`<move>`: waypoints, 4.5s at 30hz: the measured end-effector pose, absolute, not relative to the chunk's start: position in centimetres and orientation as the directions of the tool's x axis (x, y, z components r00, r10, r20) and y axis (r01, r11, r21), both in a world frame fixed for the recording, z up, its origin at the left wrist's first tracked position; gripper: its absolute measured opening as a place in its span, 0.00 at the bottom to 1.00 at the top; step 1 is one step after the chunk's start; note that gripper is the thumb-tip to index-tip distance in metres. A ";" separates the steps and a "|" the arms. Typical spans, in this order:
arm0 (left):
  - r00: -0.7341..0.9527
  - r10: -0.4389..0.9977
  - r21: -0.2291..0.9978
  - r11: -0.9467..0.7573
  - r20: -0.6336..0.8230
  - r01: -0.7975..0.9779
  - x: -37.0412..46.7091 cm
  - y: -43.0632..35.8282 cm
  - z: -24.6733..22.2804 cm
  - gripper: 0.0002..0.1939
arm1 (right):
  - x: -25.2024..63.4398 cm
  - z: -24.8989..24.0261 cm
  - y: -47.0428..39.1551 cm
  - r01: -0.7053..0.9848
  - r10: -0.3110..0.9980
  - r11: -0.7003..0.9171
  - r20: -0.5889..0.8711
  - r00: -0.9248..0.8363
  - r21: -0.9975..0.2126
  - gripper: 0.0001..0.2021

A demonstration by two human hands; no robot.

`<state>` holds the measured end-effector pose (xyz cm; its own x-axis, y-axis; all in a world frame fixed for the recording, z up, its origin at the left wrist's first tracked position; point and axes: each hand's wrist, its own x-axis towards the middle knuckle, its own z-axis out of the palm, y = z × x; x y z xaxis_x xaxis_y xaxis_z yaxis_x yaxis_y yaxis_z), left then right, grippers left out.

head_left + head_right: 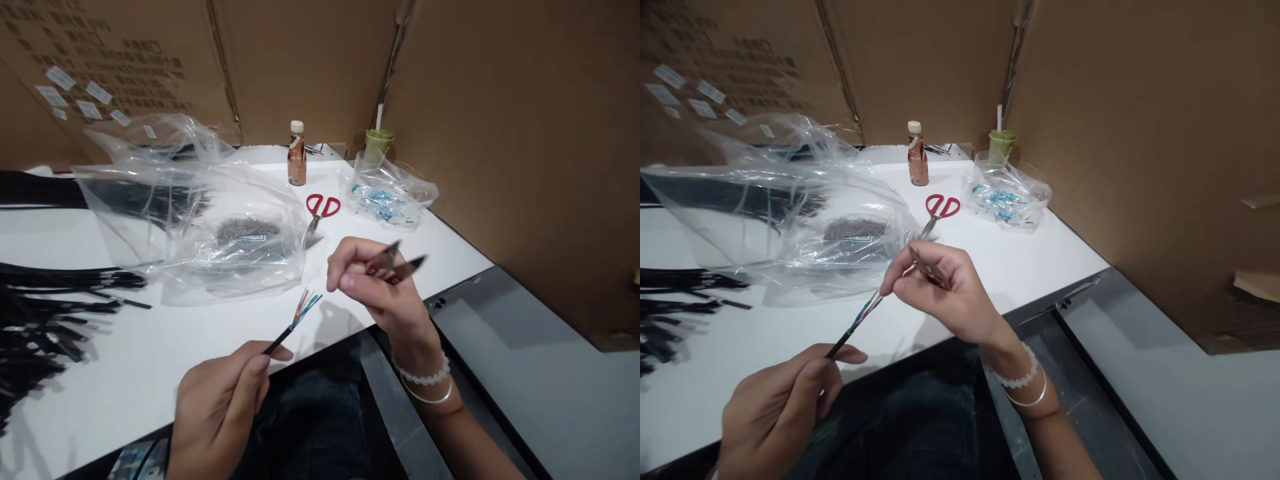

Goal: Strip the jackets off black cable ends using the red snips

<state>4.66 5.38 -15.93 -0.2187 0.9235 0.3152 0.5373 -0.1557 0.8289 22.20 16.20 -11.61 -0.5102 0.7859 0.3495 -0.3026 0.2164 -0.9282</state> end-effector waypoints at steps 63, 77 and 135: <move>0.274 0.955 0.896 0.216 -0.111 -0.389 5.4 5.1 -18.1 0.32 | 20.1 -11.2 13.8 -0.035 0.643 0.735 0.712 -0.281 -0.678 0.11; 0.469 0.800 0.120 0.460 0.375 -0.880 5.7 7.0 -17.5 0.28 | 20.8 -12.0 14.9 -0.304 0.883 0.261 0.353 -0.309 -0.916 0.07; 0.555 0.821 0.462 0.445 0.131 -0.767 5.4 5.8 -18.1 0.29 | 20.7 -11.4 15.2 -0.168 0.696 0.539 0.549 -0.462 -0.825 0.05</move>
<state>5.35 5.82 -18.14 0.5551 0.8214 0.1310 -0.7672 0.4447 0.4621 20.67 15.19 -11.45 -0.4624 0.6963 0.5490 -0.1682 0.5390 -0.8253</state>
